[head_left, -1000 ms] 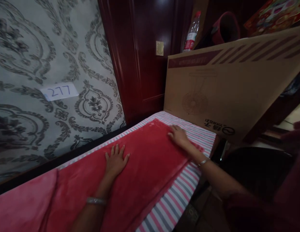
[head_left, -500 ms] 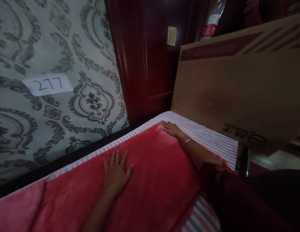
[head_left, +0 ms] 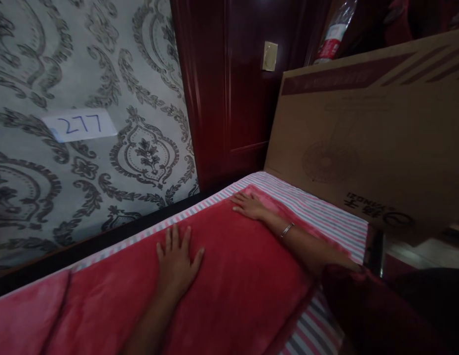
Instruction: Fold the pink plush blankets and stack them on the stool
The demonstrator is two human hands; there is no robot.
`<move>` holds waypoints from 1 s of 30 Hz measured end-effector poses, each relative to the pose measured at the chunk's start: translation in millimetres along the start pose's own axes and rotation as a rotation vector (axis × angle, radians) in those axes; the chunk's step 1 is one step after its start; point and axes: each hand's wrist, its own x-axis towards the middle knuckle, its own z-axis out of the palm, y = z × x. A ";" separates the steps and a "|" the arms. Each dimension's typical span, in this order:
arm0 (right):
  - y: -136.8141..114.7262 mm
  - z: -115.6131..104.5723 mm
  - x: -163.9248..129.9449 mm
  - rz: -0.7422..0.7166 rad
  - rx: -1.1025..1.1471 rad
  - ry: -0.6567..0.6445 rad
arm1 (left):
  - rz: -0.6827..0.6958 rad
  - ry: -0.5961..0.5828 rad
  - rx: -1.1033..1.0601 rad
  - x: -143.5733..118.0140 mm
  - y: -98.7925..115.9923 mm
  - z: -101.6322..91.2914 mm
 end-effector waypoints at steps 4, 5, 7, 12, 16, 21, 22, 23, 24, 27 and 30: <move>17.3 3.9 1.6 0.138 0.007 -0.015 | -0.103 -0.059 0.023 1.4 -0.2 -2.2; 25.1 3.1 3.2 0.179 0.001 -0.005 | -0.107 -0.104 0.030 2.0 -0.2 -2.4; 40.4 0.0 6.9 0.250 -0.003 0.009 | -0.105 -0.148 0.046 2.9 -0.5 -2.1; 48.5 -10.7 14.0 0.383 -0.001 0.020 | -0.096 -0.148 0.050 3.4 -1.4 0.1; 3.5 -4.2 12.2 0.194 -0.033 0.083 | -0.099 -0.135 0.040 3.2 -0.3 -0.8; -39.4 18.4 3.3 -0.239 0.037 -0.042 | -0.097 -0.138 0.041 2.0 0.7 -2.5; -34.1 18.3 2.0 -0.188 0.029 -0.048 | -0.094 -0.136 0.042 1.8 0.4 -2.3; -23.9 15.7 0.7 -0.096 0.010 -0.042 | -0.092 -0.132 0.043 1.6 0.1 -2.1; -9.9 10.8 -1.0 0.017 -0.014 -0.029 | -0.090 -0.128 0.043 1.5 -0.3 -1.8; 38.2 -10.6 -11.6 0.344 -0.070 0.009 | -0.087 -0.122 0.038 2.1 -1.0 -1.5; 59.8 -23.7 -33.7 0.534 -0.094 0.050 | -0.083 -0.128 0.038 3.2 -0.9 -2.0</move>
